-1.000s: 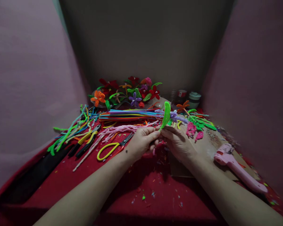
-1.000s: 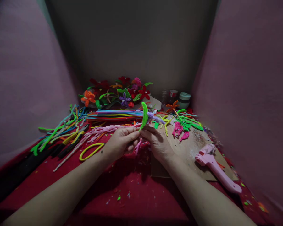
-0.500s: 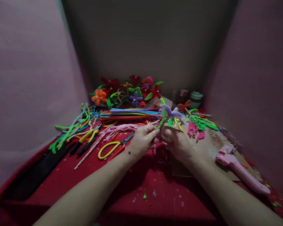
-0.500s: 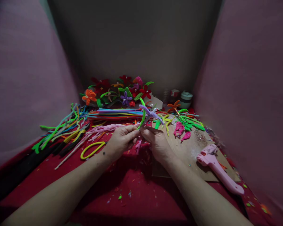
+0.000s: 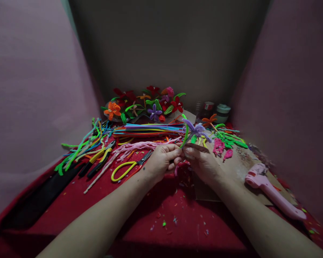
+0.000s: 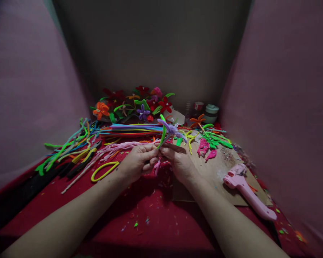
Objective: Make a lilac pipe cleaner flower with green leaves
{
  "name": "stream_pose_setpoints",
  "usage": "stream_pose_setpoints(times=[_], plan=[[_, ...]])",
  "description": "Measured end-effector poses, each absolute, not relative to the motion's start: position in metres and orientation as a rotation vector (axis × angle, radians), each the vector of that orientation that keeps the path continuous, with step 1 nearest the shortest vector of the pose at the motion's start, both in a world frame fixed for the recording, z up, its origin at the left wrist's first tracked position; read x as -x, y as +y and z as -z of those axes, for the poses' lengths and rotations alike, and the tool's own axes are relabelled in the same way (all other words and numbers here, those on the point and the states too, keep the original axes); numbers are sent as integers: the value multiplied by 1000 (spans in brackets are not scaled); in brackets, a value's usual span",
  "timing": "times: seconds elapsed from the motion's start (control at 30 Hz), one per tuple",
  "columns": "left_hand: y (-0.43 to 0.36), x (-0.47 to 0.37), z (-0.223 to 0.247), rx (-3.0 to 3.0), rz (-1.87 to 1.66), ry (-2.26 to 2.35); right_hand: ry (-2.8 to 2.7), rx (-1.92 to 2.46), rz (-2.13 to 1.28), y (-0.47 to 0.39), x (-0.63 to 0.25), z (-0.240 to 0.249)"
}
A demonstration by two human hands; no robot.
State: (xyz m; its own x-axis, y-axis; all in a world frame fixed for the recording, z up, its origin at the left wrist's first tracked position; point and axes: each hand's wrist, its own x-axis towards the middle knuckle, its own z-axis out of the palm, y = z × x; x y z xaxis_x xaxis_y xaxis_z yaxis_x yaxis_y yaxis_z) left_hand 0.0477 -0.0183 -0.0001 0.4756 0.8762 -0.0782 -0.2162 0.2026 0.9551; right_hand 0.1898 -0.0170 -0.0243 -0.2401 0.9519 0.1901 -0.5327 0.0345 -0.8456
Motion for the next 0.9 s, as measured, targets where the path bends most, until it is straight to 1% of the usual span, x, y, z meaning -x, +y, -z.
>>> stream_pose_setpoints(times=[0.37,0.5,0.6,0.67,0.77,0.9], plan=[[-15,-44,6,-991,-758,592,-923,680,-1557,-19,-190,22],[-14,-42,7,-911,-688,506,-982,626,-1561,-18,-189,24],[-14,-43,7,-909,-687,526,-959,595,-1573,-16,-188,27],[-14,-44,6,-969,-709,567,-884,593,-1601,-14,-188,29],[-12,-44,3,-1151,-784,671,-800,603,-1730,-11,-191,32],[-5,-39,-1,-1219,-984,856,-643,587,-1837,-7,-198,32]])
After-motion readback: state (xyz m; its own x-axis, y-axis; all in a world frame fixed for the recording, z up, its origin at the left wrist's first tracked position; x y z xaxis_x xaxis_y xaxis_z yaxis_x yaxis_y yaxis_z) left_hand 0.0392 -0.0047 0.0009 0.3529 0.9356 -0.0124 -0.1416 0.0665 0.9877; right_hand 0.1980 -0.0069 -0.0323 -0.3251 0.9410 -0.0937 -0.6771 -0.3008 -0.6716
